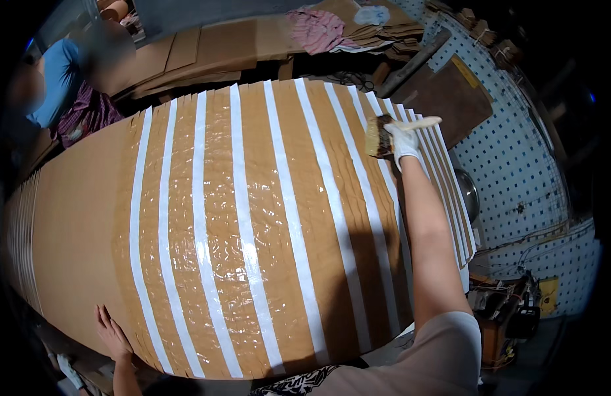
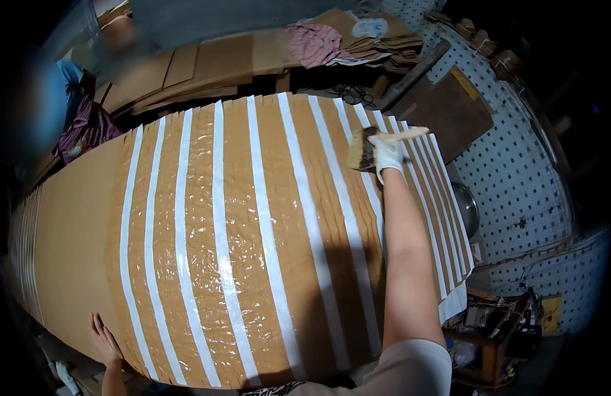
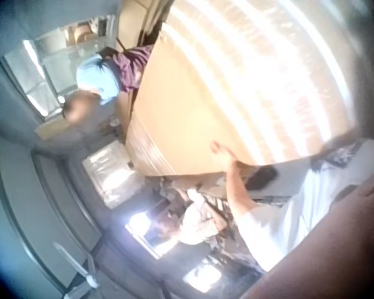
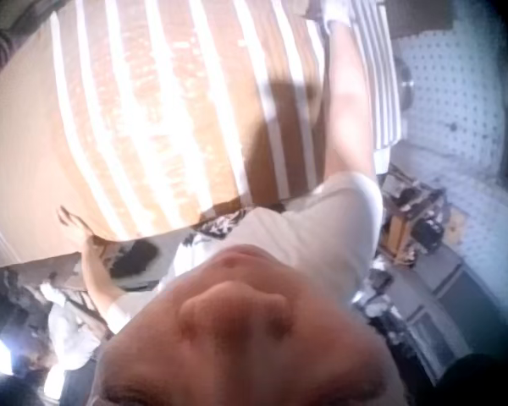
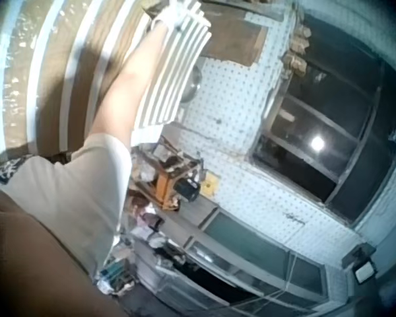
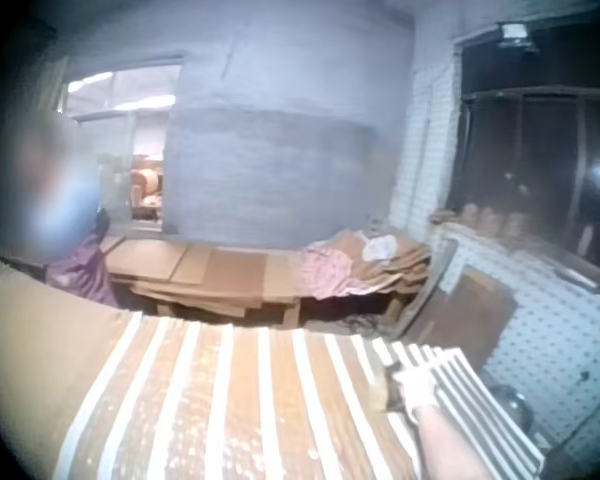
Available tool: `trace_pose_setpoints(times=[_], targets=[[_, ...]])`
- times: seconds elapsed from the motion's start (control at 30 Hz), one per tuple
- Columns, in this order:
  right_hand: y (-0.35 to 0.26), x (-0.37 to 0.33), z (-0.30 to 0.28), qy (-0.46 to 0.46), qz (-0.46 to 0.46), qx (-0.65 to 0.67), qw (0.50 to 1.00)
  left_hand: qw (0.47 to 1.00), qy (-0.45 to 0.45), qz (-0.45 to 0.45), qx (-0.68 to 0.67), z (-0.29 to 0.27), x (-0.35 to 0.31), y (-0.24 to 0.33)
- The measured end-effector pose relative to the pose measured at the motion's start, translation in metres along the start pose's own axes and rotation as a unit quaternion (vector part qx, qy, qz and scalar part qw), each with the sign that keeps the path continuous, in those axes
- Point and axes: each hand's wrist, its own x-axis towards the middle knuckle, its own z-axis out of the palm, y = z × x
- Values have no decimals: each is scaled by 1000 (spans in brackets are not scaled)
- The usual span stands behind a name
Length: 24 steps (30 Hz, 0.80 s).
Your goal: The person repeatedly brushes a liquid onto a large flat sheet of paper that has white stripes, then lifts and repositions the sheet. The person uses a brush and a metal bowl containing the liquid. Another person is visible in the background handling similar sheets.
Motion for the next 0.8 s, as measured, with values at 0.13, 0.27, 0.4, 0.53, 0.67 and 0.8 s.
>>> trace_pose_setpoints(times=[0.13, 0.27, 0.4, 0.53, 0.67, 0.8], targets=[[-135, -55, 39, 23, -96, -156, 983, 994, 7, -72, 86, -18, -46, 22], [-198, -112, 85, -40, -305, -104, 946, 994, -20, -52, 92, -28, -9, 49], [-301, -302, 211, -201, -405, 64, 890, 990, -8, -75, 116, -35, -29, 24], [-338, -436, 247, -329, -389, -22, 860, 994, 21, -54, 97, -21, -21, 24], [-329, -425, 260, -344, -378, 58, 857, 994, 75, -43, 68, -23, 7, 44], [-279, -368, 239, -335, -377, 57, 862, 992, 73, -86, 55, -32, -31, 30]])
